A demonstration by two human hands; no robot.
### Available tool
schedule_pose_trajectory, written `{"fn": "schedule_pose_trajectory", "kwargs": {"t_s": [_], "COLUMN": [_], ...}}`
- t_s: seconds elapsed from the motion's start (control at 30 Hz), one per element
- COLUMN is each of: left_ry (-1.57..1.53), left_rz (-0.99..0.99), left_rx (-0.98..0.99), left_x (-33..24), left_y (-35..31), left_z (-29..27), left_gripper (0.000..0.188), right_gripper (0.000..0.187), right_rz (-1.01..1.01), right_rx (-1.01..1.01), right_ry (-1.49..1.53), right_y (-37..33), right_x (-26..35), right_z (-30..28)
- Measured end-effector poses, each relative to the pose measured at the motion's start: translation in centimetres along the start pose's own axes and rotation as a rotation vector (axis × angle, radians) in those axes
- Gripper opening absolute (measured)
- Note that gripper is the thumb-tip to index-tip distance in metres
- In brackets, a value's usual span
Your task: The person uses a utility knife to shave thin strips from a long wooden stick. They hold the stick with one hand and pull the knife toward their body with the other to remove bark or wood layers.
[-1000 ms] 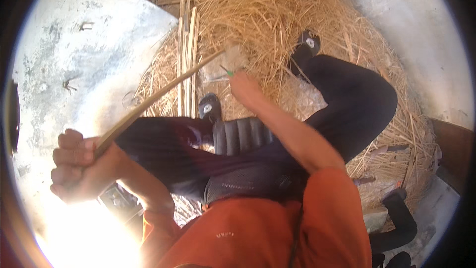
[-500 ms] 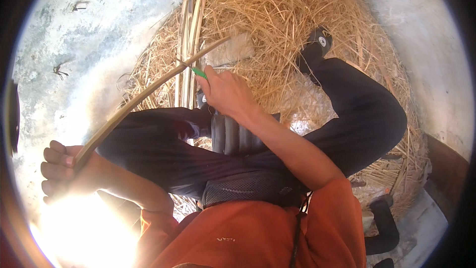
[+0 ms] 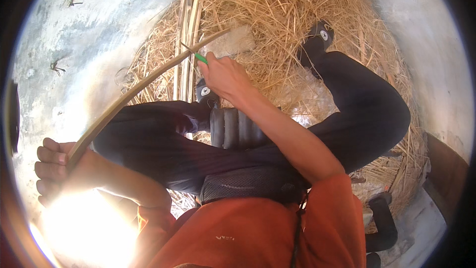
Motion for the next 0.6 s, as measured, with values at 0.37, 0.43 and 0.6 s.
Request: {"fn": "schedule_pose_trajectory", "kwargs": {"t_s": [0.37,0.43,0.6], "left_ry": [-0.085,-0.122,-0.568], "left_rz": [-0.028,-0.048,-0.306], "left_rx": [-0.008,0.006,0.151], "left_x": [-1.2,-0.8,-0.3], "left_y": [-0.7,-0.3,2.2], "left_z": [1.5,1.2,-2.4], "left_gripper": [0.039,0.037,0.033], "right_gripper": [0.038,0.037,0.039], "right_rz": [0.123,0.147,0.196], "right_rx": [0.059,0.092,0.168], "right_ry": [-0.137,-0.114,-0.243], "right_y": [4.9,5.9,9.0], "right_x": [-6.8,-8.0,-14.9], "right_z": [2.9,4.0,6.2]}}
Point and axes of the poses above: each hand's wrist, its own y-axis towards the middle knuckle, its own z-axis out of the palm, x = y × z, the point moved 1 cm from there along y, towards the middle knuckle, and after that the axes turned 4 degrees about -y, right-handed, at the moved point
